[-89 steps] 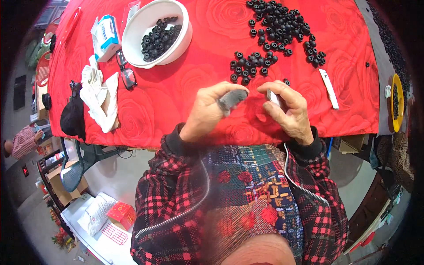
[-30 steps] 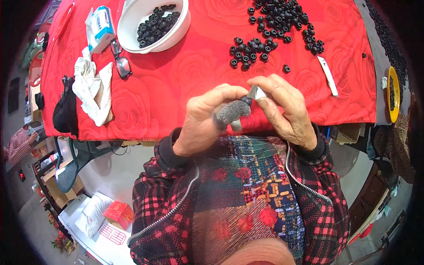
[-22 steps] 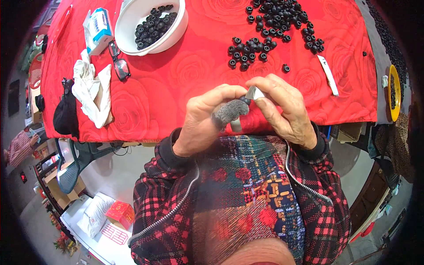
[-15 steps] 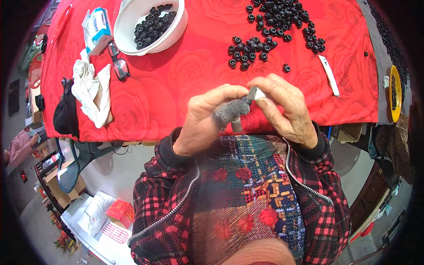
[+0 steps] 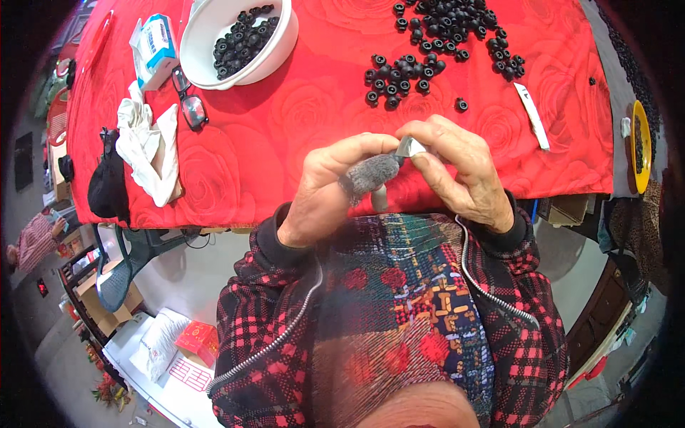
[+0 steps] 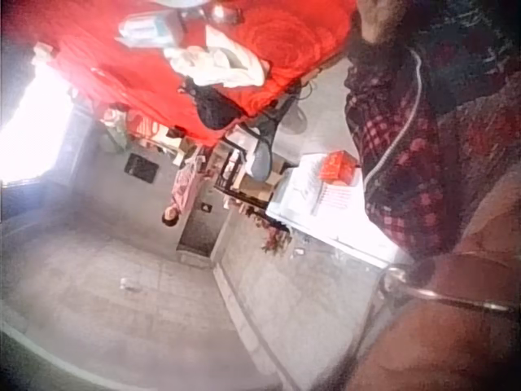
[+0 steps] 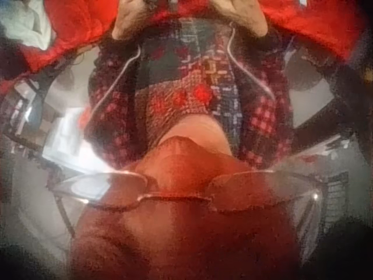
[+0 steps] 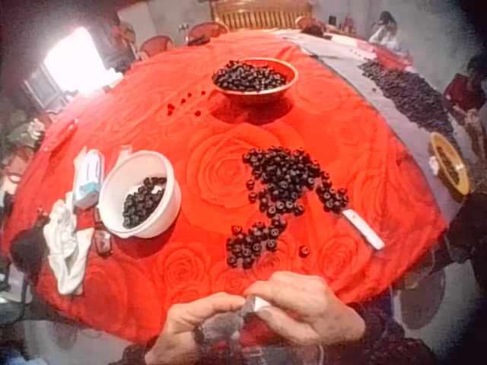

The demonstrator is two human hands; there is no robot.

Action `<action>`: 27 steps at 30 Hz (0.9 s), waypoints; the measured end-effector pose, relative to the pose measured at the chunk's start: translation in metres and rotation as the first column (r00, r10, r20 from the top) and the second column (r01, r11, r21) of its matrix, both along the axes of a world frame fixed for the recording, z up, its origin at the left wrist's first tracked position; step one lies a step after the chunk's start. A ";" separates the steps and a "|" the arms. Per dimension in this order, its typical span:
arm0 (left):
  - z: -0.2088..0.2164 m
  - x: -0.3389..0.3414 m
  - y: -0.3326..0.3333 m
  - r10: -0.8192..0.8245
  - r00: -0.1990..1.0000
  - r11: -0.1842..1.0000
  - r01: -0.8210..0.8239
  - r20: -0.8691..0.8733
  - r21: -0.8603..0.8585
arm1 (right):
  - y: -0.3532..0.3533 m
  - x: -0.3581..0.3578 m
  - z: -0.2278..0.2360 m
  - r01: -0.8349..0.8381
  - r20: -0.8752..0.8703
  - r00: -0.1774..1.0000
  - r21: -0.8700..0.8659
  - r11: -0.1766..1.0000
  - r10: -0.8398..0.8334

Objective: The person repeatedly picks up small black beads from a red tablecloth and sharpens their edges using a small white tool held in the right hand. The beads are handled one at a time, rotated, and rubbed against the tool before being placed back on the table.

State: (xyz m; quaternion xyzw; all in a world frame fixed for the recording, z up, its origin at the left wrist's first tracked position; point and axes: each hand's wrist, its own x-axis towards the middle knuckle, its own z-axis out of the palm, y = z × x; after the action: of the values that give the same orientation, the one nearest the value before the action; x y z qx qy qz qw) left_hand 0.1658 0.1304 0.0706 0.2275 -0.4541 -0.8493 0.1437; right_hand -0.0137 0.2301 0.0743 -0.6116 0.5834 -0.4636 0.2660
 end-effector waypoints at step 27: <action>-0.016 -0.006 -0.002 0.043 0.999 0.979 -0.047 0.025 0.197 | -0.007 -0.014 -0.023 -0.089 0.069 0.994 -0.010 0.996 0.089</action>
State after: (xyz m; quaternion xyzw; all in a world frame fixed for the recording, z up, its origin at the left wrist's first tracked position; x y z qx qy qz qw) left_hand 0.1602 0.1284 0.0547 0.2597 -0.3639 -0.8842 0.1350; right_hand -0.0281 0.2231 0.0517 -0.6215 0.5445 -0.4741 0.3042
